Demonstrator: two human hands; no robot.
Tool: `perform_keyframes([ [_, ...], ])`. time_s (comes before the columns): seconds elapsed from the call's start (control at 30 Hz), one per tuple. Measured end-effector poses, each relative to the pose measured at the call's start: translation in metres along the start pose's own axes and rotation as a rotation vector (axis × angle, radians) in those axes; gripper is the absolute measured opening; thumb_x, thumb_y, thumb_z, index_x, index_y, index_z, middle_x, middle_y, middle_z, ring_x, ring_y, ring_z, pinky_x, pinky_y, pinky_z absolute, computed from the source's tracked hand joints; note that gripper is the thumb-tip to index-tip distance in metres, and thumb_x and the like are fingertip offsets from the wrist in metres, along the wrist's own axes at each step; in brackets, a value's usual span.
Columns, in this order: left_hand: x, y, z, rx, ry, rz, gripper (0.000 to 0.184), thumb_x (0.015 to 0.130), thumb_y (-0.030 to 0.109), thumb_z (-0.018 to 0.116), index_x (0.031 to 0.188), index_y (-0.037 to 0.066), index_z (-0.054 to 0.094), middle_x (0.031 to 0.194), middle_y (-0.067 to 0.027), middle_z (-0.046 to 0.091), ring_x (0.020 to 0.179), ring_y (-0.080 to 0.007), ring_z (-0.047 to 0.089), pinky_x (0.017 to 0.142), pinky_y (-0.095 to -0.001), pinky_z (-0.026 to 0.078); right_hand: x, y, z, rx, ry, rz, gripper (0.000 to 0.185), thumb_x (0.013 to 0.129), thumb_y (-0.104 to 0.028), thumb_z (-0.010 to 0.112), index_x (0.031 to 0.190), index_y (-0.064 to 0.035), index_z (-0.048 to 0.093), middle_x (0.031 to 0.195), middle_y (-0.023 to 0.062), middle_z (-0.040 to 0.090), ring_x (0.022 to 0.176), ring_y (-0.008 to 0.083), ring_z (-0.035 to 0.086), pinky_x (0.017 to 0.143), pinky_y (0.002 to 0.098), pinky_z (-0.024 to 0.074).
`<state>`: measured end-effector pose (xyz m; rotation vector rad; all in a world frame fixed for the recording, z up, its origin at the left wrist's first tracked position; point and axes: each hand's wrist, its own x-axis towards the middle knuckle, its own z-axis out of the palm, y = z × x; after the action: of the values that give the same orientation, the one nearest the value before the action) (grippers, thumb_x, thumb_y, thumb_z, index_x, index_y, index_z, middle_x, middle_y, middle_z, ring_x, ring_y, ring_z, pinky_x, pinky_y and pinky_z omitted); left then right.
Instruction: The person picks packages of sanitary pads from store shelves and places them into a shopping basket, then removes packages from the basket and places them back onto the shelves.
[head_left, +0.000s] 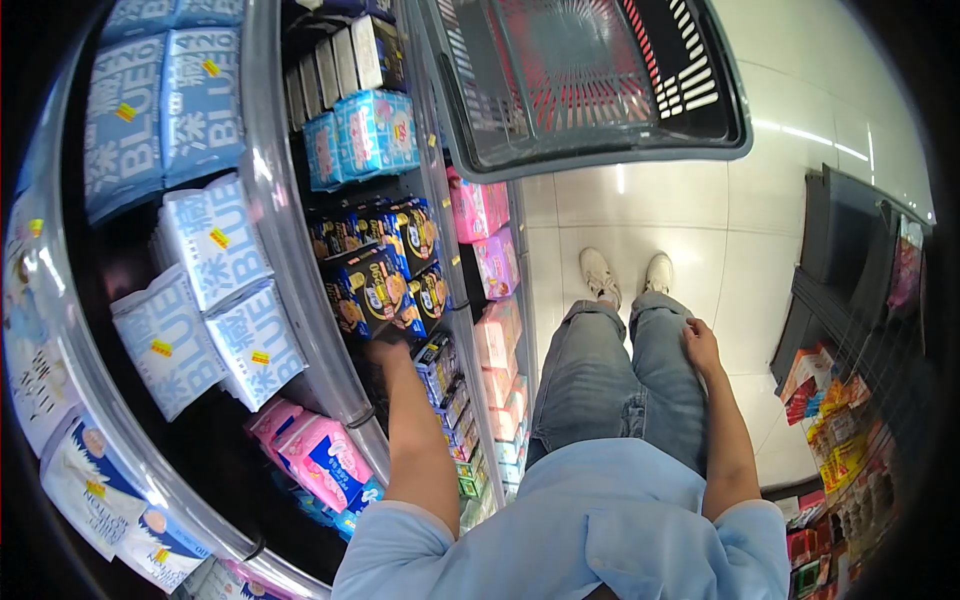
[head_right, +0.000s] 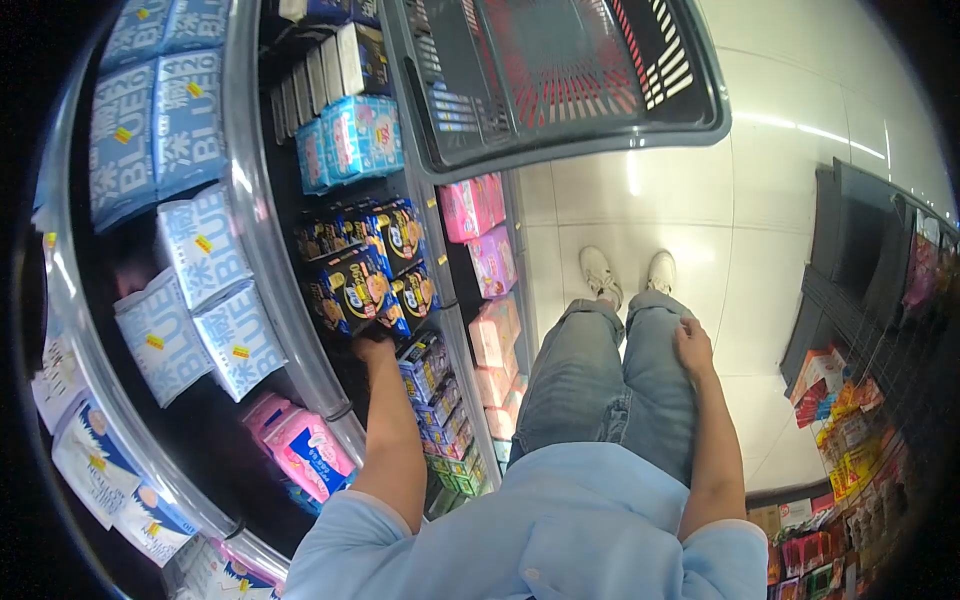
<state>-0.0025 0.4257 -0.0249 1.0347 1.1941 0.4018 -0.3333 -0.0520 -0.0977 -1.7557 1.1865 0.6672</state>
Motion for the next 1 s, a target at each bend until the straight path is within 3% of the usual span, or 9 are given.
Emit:
perform_keyframes([
  [0.13,0.006,-0.007,-0.007,0.308,0.033,0.105,0.030,0.084,0.020,0.041,0.099,0.001,0.058,0.096,-0.0108,0.062,0.086,-0.0256,0.060,0.073,-0.0348,0.049,0.017,-0.032,-0.022,-0.005,-0.013,-0.021,0.036,0.085,-0.020,0.053,0.115,0.0005,0.054,0.102,0.0176,0.061,0.094,0.0255,0.059,0.084,0.0321,0.0446],
  [0.3,-0.068,-0.012,-0.009,0.762,0.130,0.477,0.033,0.086,0.018,0.040,0.103,-0.006,0.055,0.106,-0.0181,0.059,0.094,-0.0264,0.057,0.084,-0.0330,0.044,0.046,-0.062,-0.056,-0.069,-0.064,-0.092,0.038,0.085,-0.024,0.051,0.113,0.0011,0.055,0.101,0.0201,0.062,0.094,0.0278,0.060,0.084,0.0336,0.0451],
  [0.37,-0.100,-0.018,-0.025,1.119,0.043,0.786,0.035,0.088,0.015,0.038,0.111,-0.008,0.051,0.114,-0.0185,0.055,0.105,-0.0258,0.052,0.093,-0.0319,0.037,0.054,-0.073,-0.077,-0.082,-0.099,-0.104,0.039,0.083,-0.025,0.051,0.114,-0.0004,0.054,0.104,0.0208,0.061,0.097,0.0300,0.059,0.087,0.0352,0.0441],
  [0.43,-0.175,-0.026,-0.015,1.034,-0.220,0.693,0.039,0.086,0.009,0.040,0.122,-0.007,0.044,0.123,-0.0211,0.048,0.116,-0.0294,0.044,0.099,-0.0331,0.031,0.064,-0.081,-0.096,-0.086,-0.093,-0.102,0.040,0.082,-0.025,0.050,0.113,-0.0008,0.055,0.104,0.0211,0.060,0.099,0.0309,0.058,0.087,0.0360,0.0441],
  [0.57,-0.269,-0.024,0.065,1.244,-0.862,1.108,0.042,0.085,0.010,0.050,0.124,-0.004,0.043,0.131,-0.0245,0.038,0.122,-0.0368,0.037,0.101,-0.0402,0.029,0.077,-0.083,-0.125,-0.108,-0.058,-0.120,0.037,0.083,-0.023,0.051,0.111,0.0014,0.055,0.100,0.0208,0.062,0.095,0.0301,0.059,0.084,0.0354,0.0454],
  [0.7,-0.241,-0.026,0.191,1.329,-0.756,1.434,0.061,0.083,0.024,0.057,0.132,-0.002,0.032,0.138,-0.0258,0.026,0.127,-0.0423,0.025,0.104,-0.0475,0.021,0.082,-0.077,-0.142,-0.108,-0.089,-0.060,0.038,0.082,-0.023,0.051,0.112,0.0002,0.055,0.103,0.0208,0.061,0.098,0.0311,0.059,0.086,0.0361,0.0444],
  [0.83,-0.147,-0.018,0.289,1.451,-0.485,1.494,0.075,0.079,0.046,0.058,0.133,0.001,0.033,0.140,-0.0239,0.025,0.129,-0.0413,0.022,0.105,-0.0506,0.019,0.077,-0.066,-0.138,-0.084,-0.056,-0.029,0.037,0.082,-0.022,0.052,0.111,0.0007,0.055,0.100,0.0207,0.062,0.095,0.0312,0.059,0.085,0.0362,0.0451],
  [0.9,-0.116,-0.010,0.320,1.600,-0.360,1.205,0.089,0.073,0.064,0.054,0.138,0.009,0.028,0.143,-0.0220,0.020,0.131,-0.0411,0.018,0.105,-0.0529,0.017,0.079,-0.051,-0.123,-0.016,-0.006,-0.023,0.034,0.083,-0.019,0.053,0.110,0.0026,0.055,0.090,0.0168,0.064,0.084,0.0250,0.061,0.079,0.0326,0.0467],
  [1.0,-0.081,-0.002,0.337,1.672,-0.397,0.960,0.098,0.069,0.070,0.053,0.141,0.013,0.018,0.145,-0.0217,0.012,0.133,-0.0410,0.010,0.105,-0.0546,0.012,0.065,-0.058,-0.109,-0.004,-0.020,0.018,0.034,0.083,-0.019,0.053,0.110,0.0026,0.055,0.094,0.0177,0.063,0.087,0.0253,0.060,0.080,0.0324,0.0461],
])
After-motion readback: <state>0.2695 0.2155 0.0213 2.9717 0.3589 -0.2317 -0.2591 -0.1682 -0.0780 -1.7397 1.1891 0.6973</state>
